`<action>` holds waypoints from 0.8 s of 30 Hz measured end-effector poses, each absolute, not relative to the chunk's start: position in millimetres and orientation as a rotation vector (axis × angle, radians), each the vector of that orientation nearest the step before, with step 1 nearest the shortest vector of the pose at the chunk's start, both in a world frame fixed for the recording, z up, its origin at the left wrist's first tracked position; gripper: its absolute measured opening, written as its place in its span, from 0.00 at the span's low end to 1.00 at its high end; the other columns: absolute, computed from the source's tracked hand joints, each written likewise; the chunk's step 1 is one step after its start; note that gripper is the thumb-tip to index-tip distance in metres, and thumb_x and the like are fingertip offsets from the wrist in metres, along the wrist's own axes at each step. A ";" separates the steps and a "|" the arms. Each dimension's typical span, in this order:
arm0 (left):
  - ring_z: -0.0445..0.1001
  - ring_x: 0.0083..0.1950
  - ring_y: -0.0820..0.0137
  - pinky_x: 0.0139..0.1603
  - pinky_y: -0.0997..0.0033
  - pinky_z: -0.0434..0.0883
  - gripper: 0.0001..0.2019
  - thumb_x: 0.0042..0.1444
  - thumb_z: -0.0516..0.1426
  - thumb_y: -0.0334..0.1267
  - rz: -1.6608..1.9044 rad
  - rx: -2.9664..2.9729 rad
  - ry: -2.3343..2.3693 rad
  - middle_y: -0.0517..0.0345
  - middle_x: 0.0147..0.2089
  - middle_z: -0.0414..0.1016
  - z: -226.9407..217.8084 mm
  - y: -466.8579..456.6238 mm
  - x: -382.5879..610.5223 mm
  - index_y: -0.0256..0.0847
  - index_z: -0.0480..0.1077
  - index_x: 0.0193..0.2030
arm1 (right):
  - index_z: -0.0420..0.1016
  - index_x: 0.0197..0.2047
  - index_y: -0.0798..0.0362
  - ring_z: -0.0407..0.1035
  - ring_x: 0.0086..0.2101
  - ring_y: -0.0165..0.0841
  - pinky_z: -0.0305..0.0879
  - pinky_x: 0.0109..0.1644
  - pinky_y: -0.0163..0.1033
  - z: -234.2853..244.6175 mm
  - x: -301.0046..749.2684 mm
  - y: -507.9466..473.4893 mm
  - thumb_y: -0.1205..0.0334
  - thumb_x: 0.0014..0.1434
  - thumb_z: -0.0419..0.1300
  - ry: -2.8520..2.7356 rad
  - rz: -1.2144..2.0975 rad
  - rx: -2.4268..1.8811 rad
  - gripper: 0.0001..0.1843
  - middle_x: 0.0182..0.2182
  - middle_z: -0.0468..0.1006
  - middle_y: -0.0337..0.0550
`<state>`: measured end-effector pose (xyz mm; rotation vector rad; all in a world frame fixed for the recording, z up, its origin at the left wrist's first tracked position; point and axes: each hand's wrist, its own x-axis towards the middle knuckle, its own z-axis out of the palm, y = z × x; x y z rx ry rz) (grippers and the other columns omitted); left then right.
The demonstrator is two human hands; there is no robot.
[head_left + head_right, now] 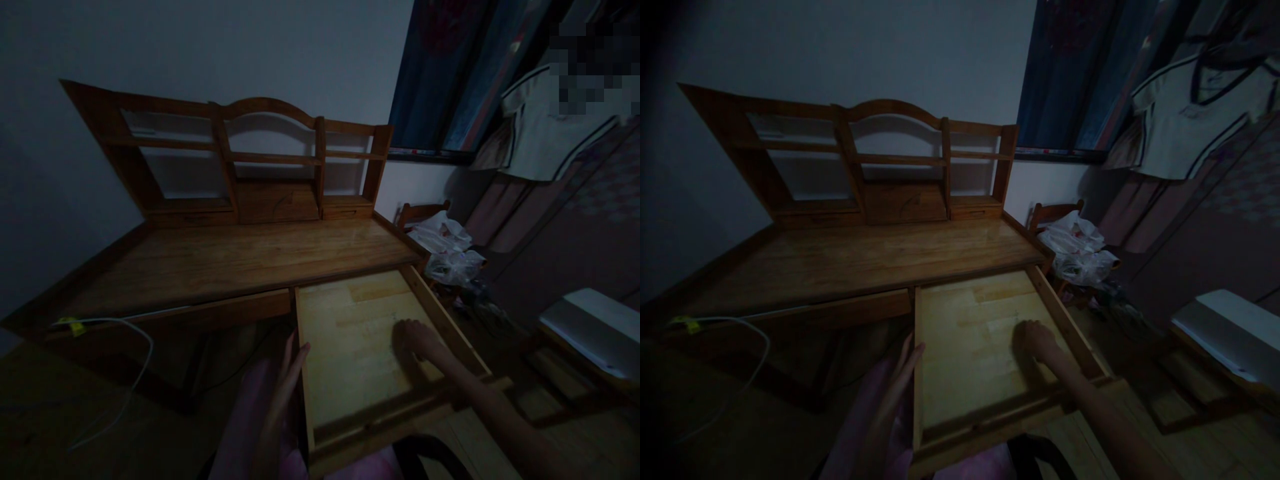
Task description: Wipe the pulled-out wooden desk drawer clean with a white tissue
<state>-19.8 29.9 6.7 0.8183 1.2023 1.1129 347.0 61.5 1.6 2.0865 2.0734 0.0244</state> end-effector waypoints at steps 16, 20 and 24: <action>0.56 0.72 0.57 0.68 0.62 0.62 0.37 0.56 0.60 0.50 1.102 0.834 1.142 0.53 0.72 0.59 2.1 30.1 -24.0 0.49 0.53 0.70 | 0.69 0.57 0.64 0.76 0.44 0.47 0.70 0.45 0.45 -11.3 288.7 14.4 0.76 0.58 0.49 2.138 -0.080 1.979 0.24 0.49 0.75 0.70; 0.62 0.69 0.54 0.64 0.64 0.67 0.36 0.57 0.59 0.50 1.087 0.810 1.124 0.51 0.70 0.62 8.6 32.1 -22.4 0.48 0.54 0.70 | 0.73 0.51 0.68 0.76 0.43 0.53 0.71 0.42 0.49 -0.8 350.6 19.5 0.76 0.57 0.50 1.934 0.019 2.139 0.20 0.44 0.77 0.74; 0.62 0.69 0.55 0.63 0.64 0.67 0.35 0.57 0.59 0.51 1.118 0.847 1.154 0.50 0.72 0.59 7.2 33.0 -20.5 0.46 0.55 0.69 | 0.77 0.43 0.67 0.77 0.42 0.54 0.71 0.40 0.50 8.8 390.9 36.4 0.75 0.60 0.47 1.871 0.030 2.218 0.17 0.39 0.79 0.72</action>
